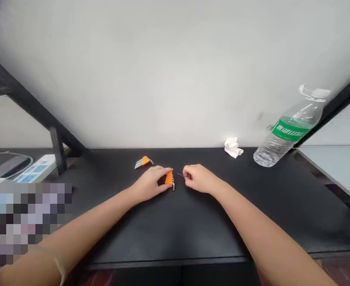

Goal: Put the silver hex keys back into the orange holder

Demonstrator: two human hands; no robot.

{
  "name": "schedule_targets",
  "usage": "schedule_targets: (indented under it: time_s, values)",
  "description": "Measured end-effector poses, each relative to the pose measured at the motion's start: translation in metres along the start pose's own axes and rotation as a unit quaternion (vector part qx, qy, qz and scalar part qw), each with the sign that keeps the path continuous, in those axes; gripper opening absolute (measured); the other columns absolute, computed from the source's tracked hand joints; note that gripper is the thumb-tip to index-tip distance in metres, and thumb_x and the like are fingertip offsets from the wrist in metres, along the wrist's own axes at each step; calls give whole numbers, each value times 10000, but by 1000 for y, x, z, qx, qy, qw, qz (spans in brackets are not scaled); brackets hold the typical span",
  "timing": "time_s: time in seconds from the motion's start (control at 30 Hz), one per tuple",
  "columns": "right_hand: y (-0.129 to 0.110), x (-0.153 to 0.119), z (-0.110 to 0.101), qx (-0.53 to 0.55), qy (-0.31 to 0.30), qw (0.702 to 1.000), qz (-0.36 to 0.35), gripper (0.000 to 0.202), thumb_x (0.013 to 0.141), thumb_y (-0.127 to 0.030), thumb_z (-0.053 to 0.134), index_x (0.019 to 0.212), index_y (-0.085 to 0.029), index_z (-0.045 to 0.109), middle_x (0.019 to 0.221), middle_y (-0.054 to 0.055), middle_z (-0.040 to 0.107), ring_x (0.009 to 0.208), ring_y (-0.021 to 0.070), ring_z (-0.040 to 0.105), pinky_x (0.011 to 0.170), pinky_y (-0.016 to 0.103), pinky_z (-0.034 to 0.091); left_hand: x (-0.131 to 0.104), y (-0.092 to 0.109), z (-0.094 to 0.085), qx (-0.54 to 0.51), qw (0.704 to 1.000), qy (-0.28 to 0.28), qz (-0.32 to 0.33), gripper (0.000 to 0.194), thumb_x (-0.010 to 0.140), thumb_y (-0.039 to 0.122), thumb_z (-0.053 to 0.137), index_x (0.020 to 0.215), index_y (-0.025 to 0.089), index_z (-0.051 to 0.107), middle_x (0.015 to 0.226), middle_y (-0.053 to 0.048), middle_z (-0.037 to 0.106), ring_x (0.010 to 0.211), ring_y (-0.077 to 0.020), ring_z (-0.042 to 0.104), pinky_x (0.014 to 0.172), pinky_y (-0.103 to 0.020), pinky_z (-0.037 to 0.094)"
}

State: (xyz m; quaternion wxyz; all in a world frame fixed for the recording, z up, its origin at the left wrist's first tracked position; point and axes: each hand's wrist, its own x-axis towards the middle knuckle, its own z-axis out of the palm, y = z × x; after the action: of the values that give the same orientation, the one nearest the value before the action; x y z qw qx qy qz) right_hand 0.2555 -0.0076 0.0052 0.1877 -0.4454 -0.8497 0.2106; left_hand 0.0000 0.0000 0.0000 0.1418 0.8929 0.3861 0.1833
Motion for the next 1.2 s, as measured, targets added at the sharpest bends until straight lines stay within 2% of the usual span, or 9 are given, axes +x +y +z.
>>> schedule_targets:
  time_s: [0.17,0.43,0.77,1.03,1.2]
  values:
    - [-1,4,14,-5,24,999,-21,152,842,-57,551,819,-204,579,822,-9,611,707,122,530,654,248,386,2,-5,5,-1,1000,0,-4,518,848,308,755,1338,217,614,1140,-69,733,1070,-264,670,974,-424,531]
    - [-1,2,11,10,33,999,-3,127,867,-87,556,825,-206,562,815,-11,603,694,124,519,632,250,383,1,-6,7,6,1000,23,9,496,838,306,773,1307,238,626,1096,-64,743,1046,-267,689,959,-431,546]
    - [1,3,16,-21,36,998,-39,166,934,-109,528,803,-199,574,806,-14,577,666,110,486,652,253,378,-1,-6,9,7,999,32,9,501,829,308,791,1298,226,635,1130,-77,752,1053,-272,701,958,-441,560]
    - [0,0,17,-25,44,998,-31,170,968,-117,525,856,-203,620,844,3,593,734,129,542,669,256,395,-1,-3,10,12,999,31,12,511,832,301,790,1309,211,630,1090,-77,755,1054,-274,701,955,-446,564]
    - [0,-5,17,-92,66,991,-74,225,1011,-127,476,907,-198,663,917,31,601,696,124,516,640,269,385,-3,-2,9,31,999,25,37,494,846,311,774,1306,206,629,1101,-94,751,1077,-288,691,946,-459,557]
